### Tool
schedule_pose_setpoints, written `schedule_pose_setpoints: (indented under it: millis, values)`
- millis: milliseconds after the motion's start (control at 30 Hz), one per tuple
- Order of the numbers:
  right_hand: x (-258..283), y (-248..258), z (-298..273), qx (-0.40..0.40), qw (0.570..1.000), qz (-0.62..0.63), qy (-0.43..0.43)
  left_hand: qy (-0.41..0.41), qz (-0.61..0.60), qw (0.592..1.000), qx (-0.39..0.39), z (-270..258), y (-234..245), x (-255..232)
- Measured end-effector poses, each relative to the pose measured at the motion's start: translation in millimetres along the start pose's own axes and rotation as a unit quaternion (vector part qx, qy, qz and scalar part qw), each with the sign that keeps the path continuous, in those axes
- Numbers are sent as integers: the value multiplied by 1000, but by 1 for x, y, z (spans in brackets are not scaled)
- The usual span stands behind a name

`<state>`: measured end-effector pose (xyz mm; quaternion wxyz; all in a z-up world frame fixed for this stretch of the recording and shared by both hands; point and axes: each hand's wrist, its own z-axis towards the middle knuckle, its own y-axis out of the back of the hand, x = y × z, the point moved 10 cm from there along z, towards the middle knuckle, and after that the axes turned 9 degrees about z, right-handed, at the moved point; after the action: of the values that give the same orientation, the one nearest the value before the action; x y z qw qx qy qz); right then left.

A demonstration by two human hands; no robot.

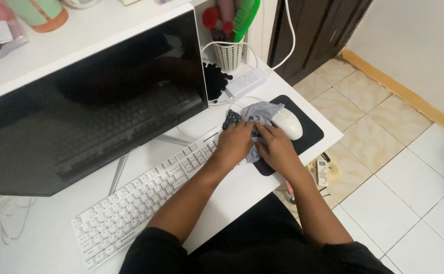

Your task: Cleaning a computer monitor and keyboard using a cloth.

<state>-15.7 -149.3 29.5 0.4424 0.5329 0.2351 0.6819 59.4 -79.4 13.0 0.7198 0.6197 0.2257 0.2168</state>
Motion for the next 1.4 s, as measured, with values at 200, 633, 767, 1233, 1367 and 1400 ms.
schedule_pose_setpoints:
  millis: [200,633,767,1233,1367,1400]
  values:
    - [-26,-17,-2,-3,1000,7,-29,-11,-42,999,-33,-1,7,-6]
    - [48,60,-12,-204,973,101,48,23,-332,934,-130,-54,112,7]
    - [101,85,-14,-222,950,170,142,8,-397,892,-215,-81,145,21]
    - [233,11,-3,-22,825,503,258,127,-398,818,-394,-226,215,99]
    - [241,-28,10,15,800,566,198,148,-350,841,-385,-257,222,124]
    - [234,-43,16,21,795,591,134,131,-340,858,-363,-259,222,126]
